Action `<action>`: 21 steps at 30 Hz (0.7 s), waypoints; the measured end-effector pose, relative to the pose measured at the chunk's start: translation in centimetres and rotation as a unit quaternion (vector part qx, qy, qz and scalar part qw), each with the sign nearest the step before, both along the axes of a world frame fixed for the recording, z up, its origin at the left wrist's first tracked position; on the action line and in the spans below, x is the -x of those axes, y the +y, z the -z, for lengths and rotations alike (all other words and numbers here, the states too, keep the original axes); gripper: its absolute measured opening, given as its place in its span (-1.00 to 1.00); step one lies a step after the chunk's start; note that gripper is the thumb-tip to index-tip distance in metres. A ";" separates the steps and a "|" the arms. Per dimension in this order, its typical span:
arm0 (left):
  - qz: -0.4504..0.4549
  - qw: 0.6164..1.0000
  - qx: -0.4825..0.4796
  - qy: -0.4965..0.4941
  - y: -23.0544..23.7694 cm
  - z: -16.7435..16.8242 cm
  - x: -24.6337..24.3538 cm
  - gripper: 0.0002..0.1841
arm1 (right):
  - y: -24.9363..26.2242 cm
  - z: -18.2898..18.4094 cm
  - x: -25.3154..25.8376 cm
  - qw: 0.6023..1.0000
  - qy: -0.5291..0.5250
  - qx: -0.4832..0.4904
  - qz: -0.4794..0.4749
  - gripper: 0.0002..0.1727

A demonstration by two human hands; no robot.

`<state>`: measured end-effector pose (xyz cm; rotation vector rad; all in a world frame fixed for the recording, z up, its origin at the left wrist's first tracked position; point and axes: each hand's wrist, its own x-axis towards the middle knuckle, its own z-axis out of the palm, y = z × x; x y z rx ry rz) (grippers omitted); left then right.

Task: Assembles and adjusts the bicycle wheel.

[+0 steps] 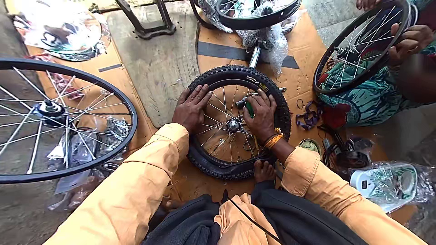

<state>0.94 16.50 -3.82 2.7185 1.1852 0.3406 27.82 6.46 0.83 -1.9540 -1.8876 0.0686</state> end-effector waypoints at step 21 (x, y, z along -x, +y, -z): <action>-0.011 0.999 -0.006 -0.034 -0.1 0.0 -0.1 -0.36 | -8.5 -8.7 4.3 0.863 0.476 0.065 -0.156 -0.66</action>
